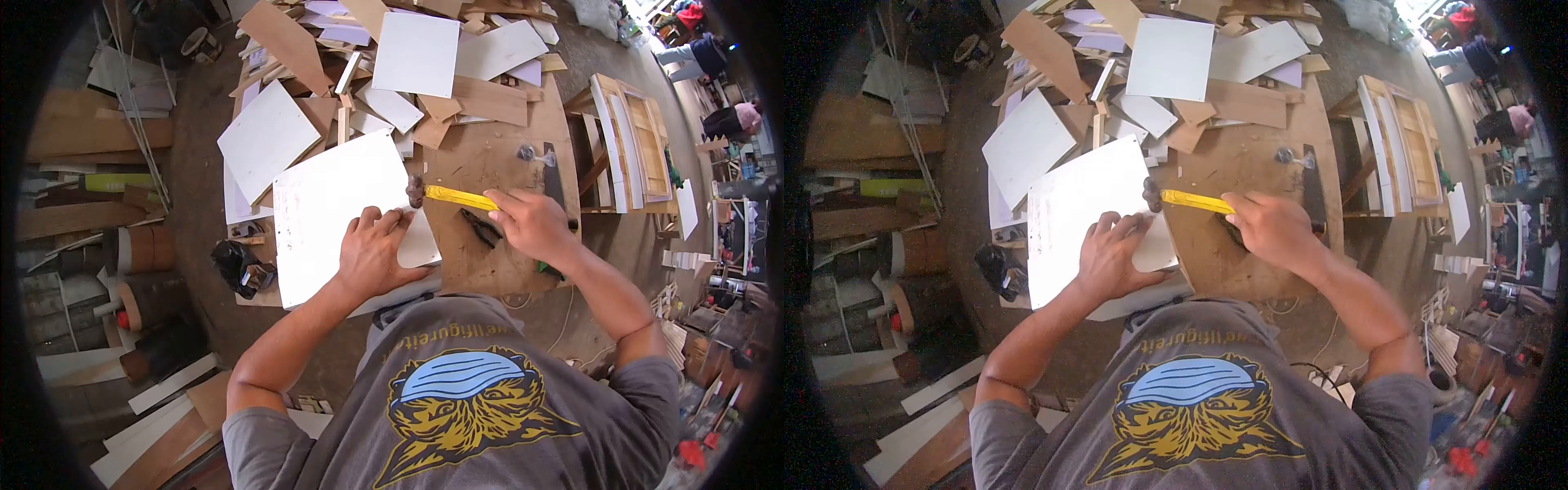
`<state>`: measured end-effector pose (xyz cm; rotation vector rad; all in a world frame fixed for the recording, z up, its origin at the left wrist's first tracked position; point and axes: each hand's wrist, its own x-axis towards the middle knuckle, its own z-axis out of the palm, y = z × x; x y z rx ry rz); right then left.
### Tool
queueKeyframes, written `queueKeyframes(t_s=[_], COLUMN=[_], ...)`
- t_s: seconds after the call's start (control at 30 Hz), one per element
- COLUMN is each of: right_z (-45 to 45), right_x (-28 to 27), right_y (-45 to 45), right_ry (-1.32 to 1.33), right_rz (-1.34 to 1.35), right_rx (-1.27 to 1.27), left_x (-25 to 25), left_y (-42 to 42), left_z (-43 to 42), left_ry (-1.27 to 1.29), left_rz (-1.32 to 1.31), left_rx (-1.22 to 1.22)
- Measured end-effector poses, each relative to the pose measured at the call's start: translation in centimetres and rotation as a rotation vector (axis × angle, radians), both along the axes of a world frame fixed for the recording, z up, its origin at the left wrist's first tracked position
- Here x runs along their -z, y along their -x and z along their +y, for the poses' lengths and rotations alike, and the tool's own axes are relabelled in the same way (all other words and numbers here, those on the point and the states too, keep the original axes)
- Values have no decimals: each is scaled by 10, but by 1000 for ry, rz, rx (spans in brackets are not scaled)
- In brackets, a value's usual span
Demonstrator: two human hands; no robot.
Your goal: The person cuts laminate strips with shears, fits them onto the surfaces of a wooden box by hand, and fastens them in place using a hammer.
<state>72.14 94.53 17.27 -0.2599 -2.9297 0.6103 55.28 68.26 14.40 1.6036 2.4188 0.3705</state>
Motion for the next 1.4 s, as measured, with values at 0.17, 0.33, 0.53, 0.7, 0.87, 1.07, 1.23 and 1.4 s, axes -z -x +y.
queueKeyframes(t_s=[0.17, 0.33, 0.53, 0.7, 0.87, 1.07, 1.23, 1.4], right_z=[1, 3, 2, -6, -13, -20, -11, -9], right_x=[-4, -10, -11, -20, -25, -28, 2, 86], right_y=[0, 2, 2, 5, 8, 3, -11, -55], right_ry=[-45, 18, 28, -32, -73, -49, 146, 411], right_rz=[9, -47, -66, -102, -158, -164, -134, -58], right_rx=[-23, 4, 38, 22, 11, 54, 304, 515], left_x=[0, -4, 4, 4, 1, -3, 7, 12], left_y=[-1, 0, 0, 0, 0, -1, 0, 5], left_z=[0, 2, 1, 0, -1, -2, -4, 11], left_ry=[21, 70, 14, -23, -34, -17, -45, -39], left_rz=[-6, 0, 17, 26, 16, 4, -11, 14], left_rx=[-16, -15, -11, -6, -11, -9, 15, 31])
